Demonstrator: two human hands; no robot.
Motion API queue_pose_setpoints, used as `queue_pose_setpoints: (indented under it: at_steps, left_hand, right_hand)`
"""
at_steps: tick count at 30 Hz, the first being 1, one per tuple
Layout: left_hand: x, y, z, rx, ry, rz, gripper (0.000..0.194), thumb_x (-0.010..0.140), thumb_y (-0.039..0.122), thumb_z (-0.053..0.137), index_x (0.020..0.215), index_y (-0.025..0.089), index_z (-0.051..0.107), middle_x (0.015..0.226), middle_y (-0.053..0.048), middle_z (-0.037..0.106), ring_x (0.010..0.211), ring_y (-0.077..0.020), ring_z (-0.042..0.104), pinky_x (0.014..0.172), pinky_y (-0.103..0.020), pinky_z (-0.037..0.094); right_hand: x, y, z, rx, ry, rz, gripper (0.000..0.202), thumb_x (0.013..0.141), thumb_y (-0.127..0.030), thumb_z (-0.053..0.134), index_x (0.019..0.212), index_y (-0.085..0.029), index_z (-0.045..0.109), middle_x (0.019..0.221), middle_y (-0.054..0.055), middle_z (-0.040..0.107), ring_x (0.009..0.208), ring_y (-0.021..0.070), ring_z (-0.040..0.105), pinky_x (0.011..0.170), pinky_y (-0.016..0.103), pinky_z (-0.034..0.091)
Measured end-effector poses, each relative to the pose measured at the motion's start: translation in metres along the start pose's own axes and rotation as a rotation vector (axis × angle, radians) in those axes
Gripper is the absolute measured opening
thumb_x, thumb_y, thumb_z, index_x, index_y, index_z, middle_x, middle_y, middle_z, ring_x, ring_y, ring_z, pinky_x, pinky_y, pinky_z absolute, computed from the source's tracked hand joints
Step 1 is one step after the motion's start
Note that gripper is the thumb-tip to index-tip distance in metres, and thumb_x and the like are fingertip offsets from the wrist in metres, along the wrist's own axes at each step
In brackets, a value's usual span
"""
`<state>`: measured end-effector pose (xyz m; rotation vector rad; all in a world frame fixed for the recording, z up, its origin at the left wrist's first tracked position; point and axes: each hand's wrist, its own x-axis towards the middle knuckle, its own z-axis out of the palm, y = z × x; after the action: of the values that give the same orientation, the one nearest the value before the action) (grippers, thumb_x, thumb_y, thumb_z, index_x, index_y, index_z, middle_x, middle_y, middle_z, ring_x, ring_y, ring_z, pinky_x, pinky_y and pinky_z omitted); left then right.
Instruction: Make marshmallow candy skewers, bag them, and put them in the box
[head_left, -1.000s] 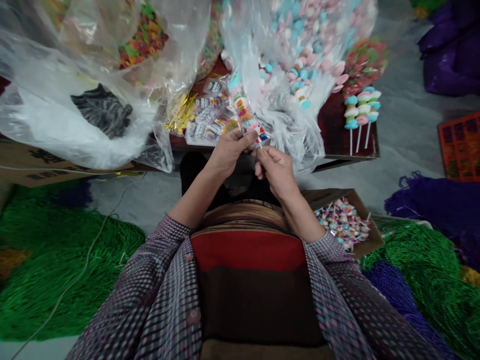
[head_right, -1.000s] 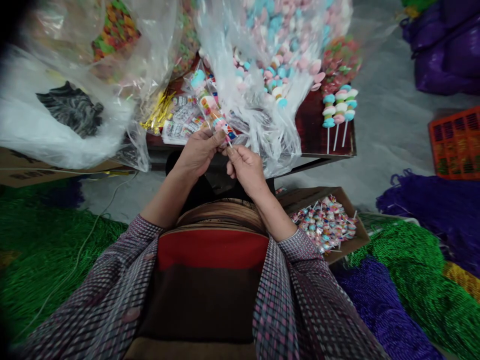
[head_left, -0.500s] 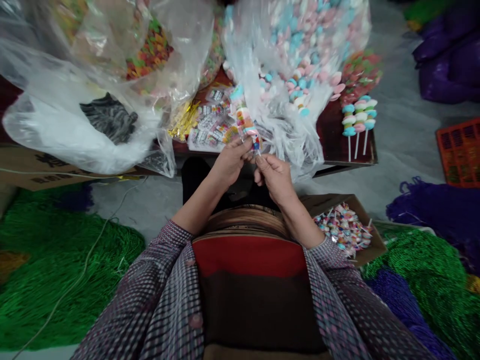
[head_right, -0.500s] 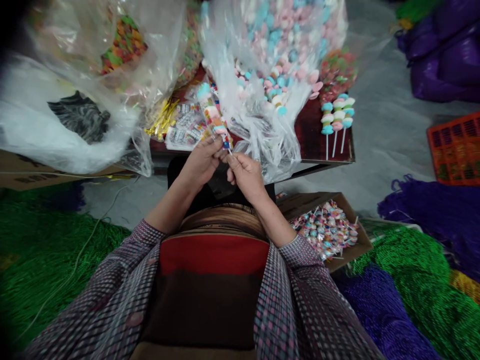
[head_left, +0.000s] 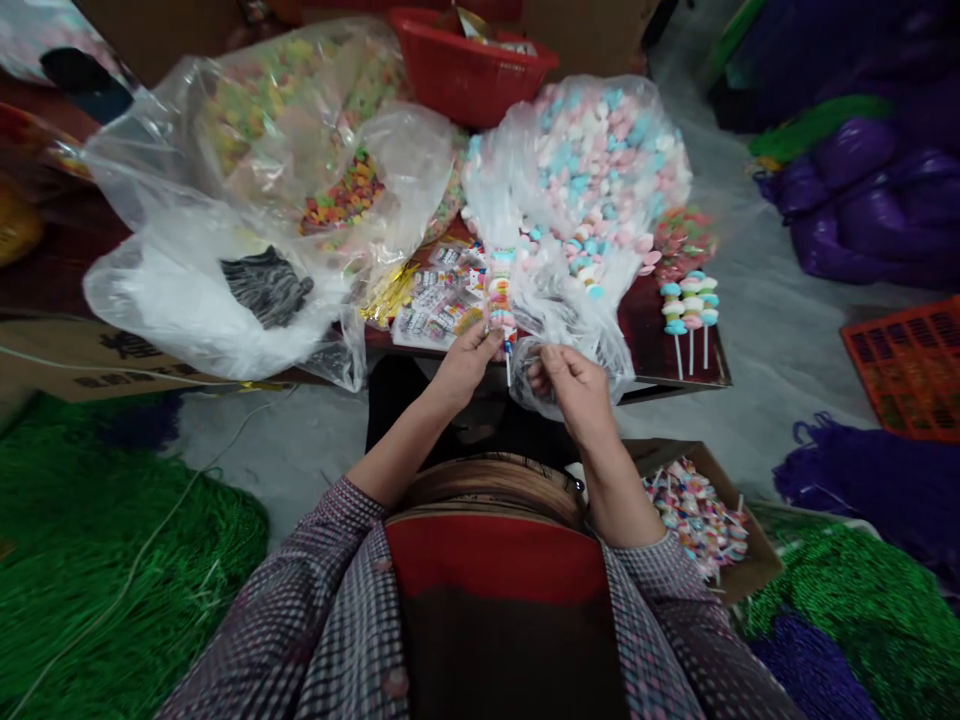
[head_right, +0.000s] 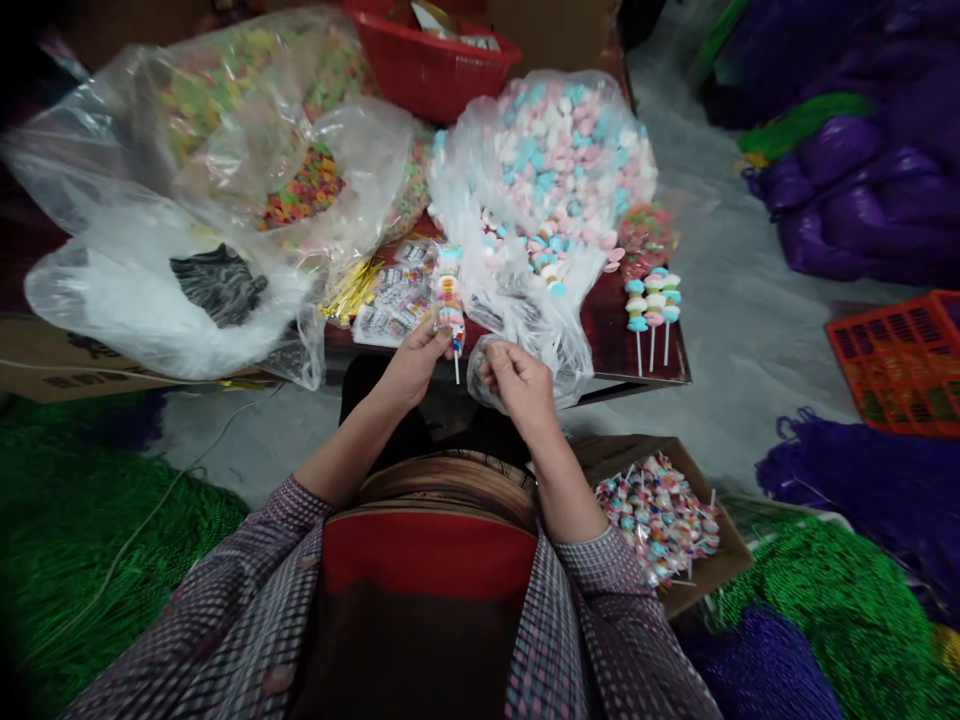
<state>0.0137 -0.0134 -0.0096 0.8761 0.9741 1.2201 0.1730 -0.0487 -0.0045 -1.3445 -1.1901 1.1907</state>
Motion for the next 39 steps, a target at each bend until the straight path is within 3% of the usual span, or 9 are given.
queue_pose_setpoints:
  at_steps: [3, 6, 10, 16, 22, 25, 28, 36, 39]
  left_hand:
    - [-0.001, -0.002, 0.0, 0.074, -0.077, 0.009, 0.039, 0.079, 0.055, 0.08, 0.087, 0.018, 0.071, 0.071, 0.003, 0.061, 0.066, -0.0099, 0.05, 0.066, -0.023, 0.045]
    - [-0.003, -0.006, 0.001, 0.138, -0.185, -0.008, 0.047, 0.075, 0.062, 0.079, 0.09, 0.019, 0.072, 0.078, 0.002, 0.064, 0.069, -0.0105, 0.051, 0.066, -0.024, 0.046]
    - [-0.005, -0.01, -0.001, 0.214, -0.271, -0.047, 0.039, 0.081, 0.055, 0.075, 0.088, 0.018, 0.068, 0.071, 0.003, 0.06, 0.065, -0.0105, 0.052, 0.068, -0.026, 0.047]
    - [-0.006, -0.002, -0.007, 0.216, -0.326, -0.145, 0.026, 0.082, 0.04, 0.071, 0.093, 0.018, 0.066, 0.081, 0.002, 0.064, 0.073, -0.0113, 0.055, 0.076, -0.027, 0.047]
    - [-0.002, 0.003, 0.0, 0.262, -0.311, 0.014, 0.06, 0.075, 0.055, 0.082, 0.121, 0.021, 0.064, 0.116, -0.006, 0.071, 0.114, -0.0231, 0.063, 0.099, -0.033, 0.048]
    - [-0.003, 0.001, 0.004, 0.338, -0.266, -0.003, 0.051, 0.073, 0.045, 0.088, 0.11, 0.018, 0.067, 0.089, -0.004, 0.071, 0.083, -0.0203, 0.066, 0.079, -0.03, 0.049]
    - [-0.007, 0.002, 0.005, 0.342, -0.252, -0.078, 0.031, 0.082, 0.043, 0.082, 0.086, 0.019, 0.063, 0.061, 0.002, 0.057, 0.054, -0.0121, 0.05, 0.058, -0.028, 0.037]
    - [-0.019, 0.014, 0.004, 0.002, -0.624, -0.339, 0.058, 0.072, 0.067, 0.081, 0.069, 0.023, 0.044, 0.055, 0.01, 0.031, 0.047, -0.0053, 0.026, 0.047, -0.024, 0.025]
    - [-0.018, 0.01, 0.005, 0.161, -0.555, -0.254, 0.05, 0.08, 0.063, 0.076, 0.072, 0.023, 0.048, 0.053, 0.009, 0.036, 0.046, -0.0075, 0.031, 0.047, -0.024, 0.027]
  right_hand:
    - [0.013, -0.009, 0.001, 0.164, 0.039, -0.026, 0.05, 0.078, -0.068, 0.076, 0.104, -0.026, 0.075, 0.093, 0.003, 0.079, 0.084, 0.0178, 0.073, 0.07, 0.03, 0.058]
    - [0.026, -0.017, 0.011, 0.324, -0.093, 0.008, 0.05, 0.079, -0.066, 0.076, 0.11, -0.027, 0.072, 0.106, 0.005, 0.08, 0.102, 0.0221, 0.075, 0.084, 0.036, 0.063]
    - [0.036, -0.021, 0.024, 0.466, -0.178, 0.039, 0.046, 0.078, -0.063, 0.079, 0.104, -0.027, 0.066, 0.099, 0.004, 0.078, 0.099, 0.0228, 0.075, 0.084, 0.039, 0.065]
    - [0.039, -0.015, 0.025, 0.498, -0.069, 0.023, 0.051, 0.074, -0.056, 0.086, 0.11, -0.028, 0.062, 0.095, -0.001, 0.077, 0.1, 0.0193, 0.076, 0.088, 0.035, 0.065]
    - [0.036, -0.015, 0.033, 0.403, -0.01, -0.01, 0.055, 0.07, -0.064, 0.086, 0.104, -0.028, 0.062, 0.102, 0.002, 0.08, 0.099, 0.0207, 0.075, 0.081, 0.033, 0.066]
    - [0.032, -0.016, 0.039, 0.348, 0.003, -0.015, 0.056, 0.071, -0.066, 0.084, 0.105, -0.028, 0.061, 0.106, 0.003, 0.08, 0.097, 0.0211, 0.076, 0.077, 0.034, 0.066]
    - [0.029, -0.016, 0.041, 0.29, -0.003, -0.045, 0.056, 0.074, -0.069, 0.08, 0.106, -0.028, 0.06, 0.11, 0.005, 0.079, 0.101, 0.0234, 0.076, 0.079, 0.038, 0.067]
    - [0.029, -0.031, 0.016, 0.293, -0.256, -0.055, 0.067, 0.077, -0.075, 0.074, 0.123, -0.027, 0.062, 0.104, 0.005, 0.078, 0.097, 0.0241, 0.077, 0.069, 0.034, 0.066]
    - [0.029, -0.031, 0.017, 0.299, -0.204, -0.089, 0.061, 0.078, -0.07, 0.076, 0.12, -0.027, 0.063, 0.094, 0.002, 0.076, 0.084, 0.019, 0.076, 0.068, 0.031, 0.064]
